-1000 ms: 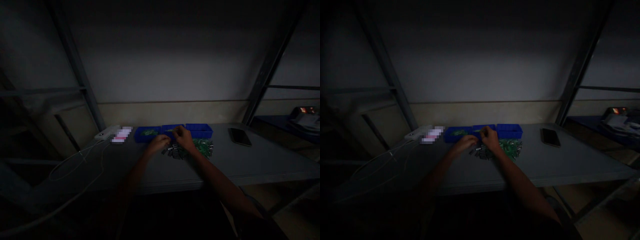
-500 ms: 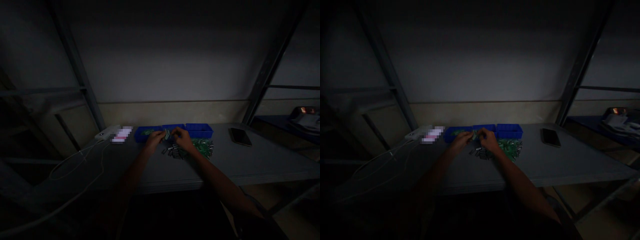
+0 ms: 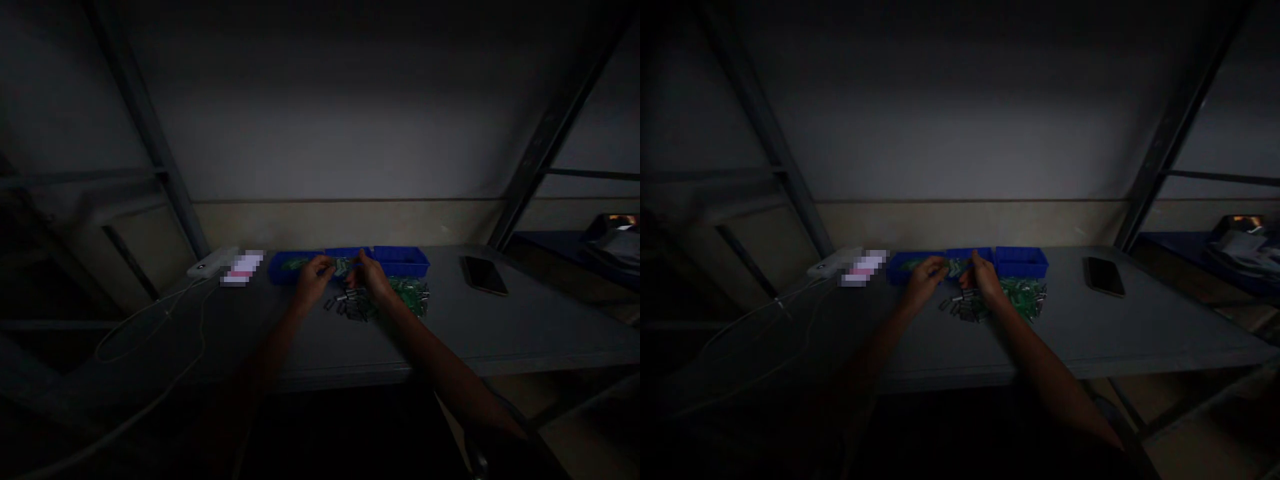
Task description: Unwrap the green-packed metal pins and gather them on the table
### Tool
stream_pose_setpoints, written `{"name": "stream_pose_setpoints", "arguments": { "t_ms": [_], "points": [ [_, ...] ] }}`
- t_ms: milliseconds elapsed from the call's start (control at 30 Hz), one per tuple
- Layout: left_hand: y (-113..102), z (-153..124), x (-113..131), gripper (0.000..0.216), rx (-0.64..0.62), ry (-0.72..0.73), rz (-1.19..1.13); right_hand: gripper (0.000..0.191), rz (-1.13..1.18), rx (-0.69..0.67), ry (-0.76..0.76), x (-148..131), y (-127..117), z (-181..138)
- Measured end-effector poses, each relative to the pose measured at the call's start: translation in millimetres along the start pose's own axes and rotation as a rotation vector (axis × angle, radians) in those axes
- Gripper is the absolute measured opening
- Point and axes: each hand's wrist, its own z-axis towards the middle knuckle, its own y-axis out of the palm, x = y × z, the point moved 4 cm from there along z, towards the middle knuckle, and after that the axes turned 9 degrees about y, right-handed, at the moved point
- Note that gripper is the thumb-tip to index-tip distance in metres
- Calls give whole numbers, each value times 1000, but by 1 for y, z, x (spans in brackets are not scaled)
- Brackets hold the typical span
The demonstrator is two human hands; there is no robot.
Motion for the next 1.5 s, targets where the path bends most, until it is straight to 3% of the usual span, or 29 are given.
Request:
{"name": "stream_pose_setpoints", "arguments": {
  "t_ms": [100, 233, 400, 500, 667, 833, 1000, 1233, 1367, 1500],
  "points": [
    [4, -3, 7, 7, -45, 29, 60, 46, 53, 13, 26, 6, -2, 5],
    [7, -5, 12, 13, -80, 44, 121, 36, 33, 52, -59, 7, -4, 7],
    [4, -5, 14, 15, -21, 111, 201, 44, 110, 80, -100, 7, -3, 8],
    [2, -5, 14, 17, 3, 94, 193, 42, 53, 171, -169, 7, -5, 10],
    [8, -7, 9, 6, -71, -81, 76, 23, -143, 293, -363, -2, 0, -1],
    [5, -4, -9, 41, 86, -372, -262, 11, -414, 275, -590, -15, 16, -26],
    [-3, 0, -19, 49, 140, -529, -476, 22, -520, 190, -742, -15, 28, -35],
    [-1, -5, -19, 25, -18, -342, -296, 23, -607, 222, -750, -11, 28, -39],
    [-4, -6, -15, 20, 78, -292, -235, 23, -597, 287, -640, -13, 19, -34],
    [-14, -4, -5, 21, 208, -148, 2, 19, -588, 290, -467, -13, 9, -23]
  ]
}}
